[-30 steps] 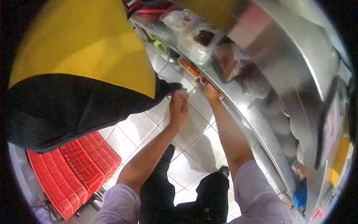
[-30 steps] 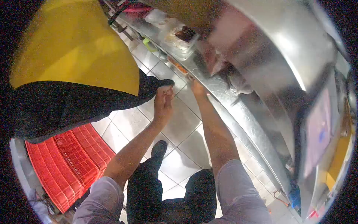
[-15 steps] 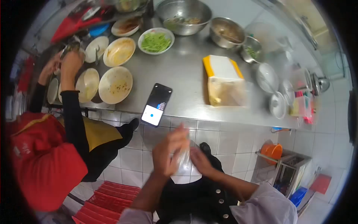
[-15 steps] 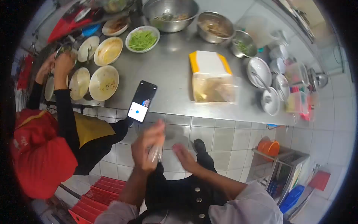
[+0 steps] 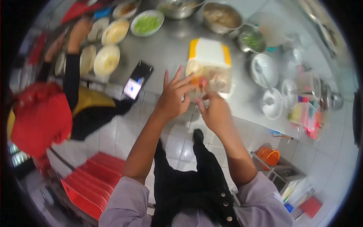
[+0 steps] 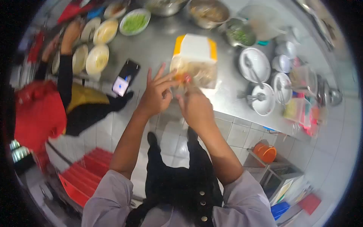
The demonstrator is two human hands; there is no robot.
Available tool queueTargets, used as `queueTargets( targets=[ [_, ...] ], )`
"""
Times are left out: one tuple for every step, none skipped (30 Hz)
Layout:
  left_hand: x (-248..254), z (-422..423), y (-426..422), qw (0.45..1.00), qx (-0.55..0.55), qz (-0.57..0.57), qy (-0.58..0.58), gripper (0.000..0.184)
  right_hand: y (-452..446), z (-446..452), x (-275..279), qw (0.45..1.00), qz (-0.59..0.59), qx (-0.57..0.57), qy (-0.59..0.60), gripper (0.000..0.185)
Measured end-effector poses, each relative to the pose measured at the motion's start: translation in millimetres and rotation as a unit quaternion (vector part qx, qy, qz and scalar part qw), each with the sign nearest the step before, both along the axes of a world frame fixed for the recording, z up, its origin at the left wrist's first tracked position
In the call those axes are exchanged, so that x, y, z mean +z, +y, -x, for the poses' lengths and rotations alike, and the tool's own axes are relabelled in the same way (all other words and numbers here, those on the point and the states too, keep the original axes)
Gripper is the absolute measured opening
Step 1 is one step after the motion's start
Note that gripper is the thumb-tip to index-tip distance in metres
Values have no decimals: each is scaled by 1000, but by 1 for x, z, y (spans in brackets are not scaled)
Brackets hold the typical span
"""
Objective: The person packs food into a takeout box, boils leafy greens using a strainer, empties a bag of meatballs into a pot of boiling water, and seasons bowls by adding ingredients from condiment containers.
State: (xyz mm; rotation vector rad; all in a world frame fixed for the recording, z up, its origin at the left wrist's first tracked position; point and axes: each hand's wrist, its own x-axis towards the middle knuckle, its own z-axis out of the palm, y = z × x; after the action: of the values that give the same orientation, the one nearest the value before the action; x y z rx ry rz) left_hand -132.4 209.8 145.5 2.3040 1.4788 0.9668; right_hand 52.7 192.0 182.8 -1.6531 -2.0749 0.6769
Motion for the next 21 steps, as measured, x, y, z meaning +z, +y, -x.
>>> queueTargets(
  targets=[
    [-1,5,-25,997,7,28,-75,29,-15,-4,10,997,23,12,67,44],
    [-4,12,-53,987,23,54,-150,32,-31,-10,10,989,54,25,134,42],
    [-19,18,-83,971,48,75,-223,34,-51,-26,-11,981,94,53,164,38],
    [-56,22,-111,903,-51,198,-378,28,-70,-41,-36,968,137,83,194,34],
    [-92,22,-139,834,-75,393,-378,24,-90,-48,-65,954,198,85,210,29],
    [-134,18,-165,725,-108,566,-378,20,-108,-53,-97,938,255,81,220,24],
    [-214,12,-189,727,-121,579,-349,17,-123,-55,-134,936,289,87,179,23],
    [-314,2,-213,724,-138,595,-321,17,-140,-59,-168,932,324,90,133,22],
    [-412,-9,-216,761,-140,580,-256,24,-155,-63,-199,929,348,92,87,21],
    [-449,-14,-191,788,-41,592,-163,29,-168,-66,-226,928,359,100,32,23],
    [-498,-30,-165,751,92,610,-235,35,-181,-69,-252,923,371,96,37,23],
    [-547,-46,-139,705,227,592,-318,44,-194,-83,-270,917,388,82,38,24],
    [-555,-57,-109,675,266,556,-406,52,-208,-91,-287,912,402,67,36,25],
    [-560,-66,-79,639,298,508,-494,61,-213,-89,-291,910,412,47,9,19],
    [-564,-76,-49,603,322,453,-573,71,-219,-93,-303,908,418,32,13,16],
    [-560,-82,-25,616,298,342,-644,77,-225,-99,-310,905,425,17,15,14],
    [-573,-100,-8,595,300,279,-691,78,-227,-109,-310,902,432,2,14,12],
    [-583,-117,9,573,296,215,-734,79,-232,-125,-320,902,431,7,15,10],
    [-612,-121,25,531,319,206,-757,74,-227,-128,-328,906,423,24,-6,10],
    [-642,-124,39,491,340,199,-777,68,-223,-128,-331,908,415,39,-24,10],
    [-666,-126,50,451,359,196,-793,63,-220,-123,-330,911,408,51,-40,10]
  ],
)
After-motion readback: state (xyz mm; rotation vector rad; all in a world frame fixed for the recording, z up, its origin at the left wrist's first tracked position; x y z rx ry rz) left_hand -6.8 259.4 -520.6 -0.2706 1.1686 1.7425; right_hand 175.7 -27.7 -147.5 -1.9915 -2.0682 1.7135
